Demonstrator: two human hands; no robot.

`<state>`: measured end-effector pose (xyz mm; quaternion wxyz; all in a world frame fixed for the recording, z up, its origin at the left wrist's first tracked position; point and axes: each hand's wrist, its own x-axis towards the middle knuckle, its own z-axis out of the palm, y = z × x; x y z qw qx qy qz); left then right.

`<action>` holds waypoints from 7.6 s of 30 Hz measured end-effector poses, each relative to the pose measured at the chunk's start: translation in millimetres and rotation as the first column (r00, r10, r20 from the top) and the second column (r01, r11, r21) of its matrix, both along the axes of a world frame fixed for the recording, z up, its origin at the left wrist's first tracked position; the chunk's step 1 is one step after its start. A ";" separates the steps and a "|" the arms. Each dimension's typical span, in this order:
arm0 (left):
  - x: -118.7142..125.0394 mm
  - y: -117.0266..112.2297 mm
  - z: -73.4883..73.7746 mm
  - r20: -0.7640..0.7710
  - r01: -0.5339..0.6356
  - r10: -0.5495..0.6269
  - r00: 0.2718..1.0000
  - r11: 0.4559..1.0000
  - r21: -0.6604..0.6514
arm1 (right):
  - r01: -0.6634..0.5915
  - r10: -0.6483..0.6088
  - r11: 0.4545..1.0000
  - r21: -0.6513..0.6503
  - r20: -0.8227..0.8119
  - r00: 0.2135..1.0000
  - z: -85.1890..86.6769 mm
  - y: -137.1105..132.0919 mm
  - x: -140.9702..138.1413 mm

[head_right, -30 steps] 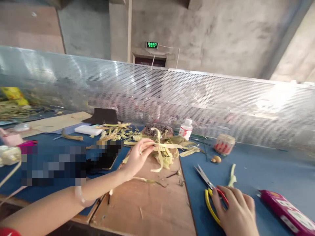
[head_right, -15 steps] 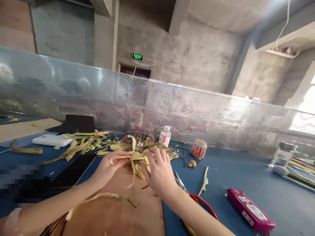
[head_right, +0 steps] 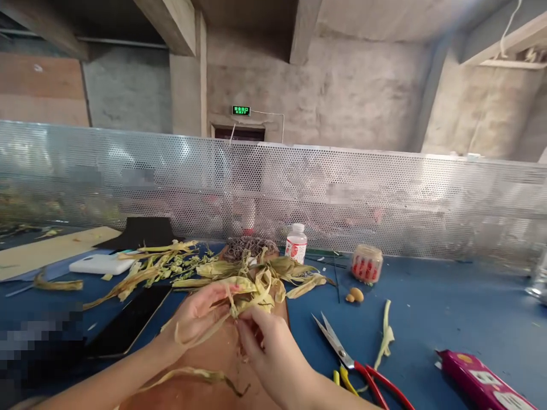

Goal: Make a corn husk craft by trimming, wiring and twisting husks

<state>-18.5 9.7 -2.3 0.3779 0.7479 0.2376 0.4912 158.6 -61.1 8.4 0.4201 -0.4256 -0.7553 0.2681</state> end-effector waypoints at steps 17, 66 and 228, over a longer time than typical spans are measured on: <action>44.7 -21.0 17.6 -0.280 -0.135 0.154 0.948 0.987 0.087 | 0.027 -0.047 0.998 -0.054 -0.397 0.916 -16.6 10.5 23.2; 47.3 -54.4 12.1 -0.263 -0.024 -0.102 0.959 0.899 -0.438 | -0.155 -0.006 0.974 -0.163 -0.706 0.708 -12.5 3.2 24.5; 24.1 -20.1 -2.6 -0.024 -0.482 0.543 0.839 0.763 0.431 | 0.216 -0.162 0.970 0.107 -0.376 0.912 -17.4 36.0 -32.4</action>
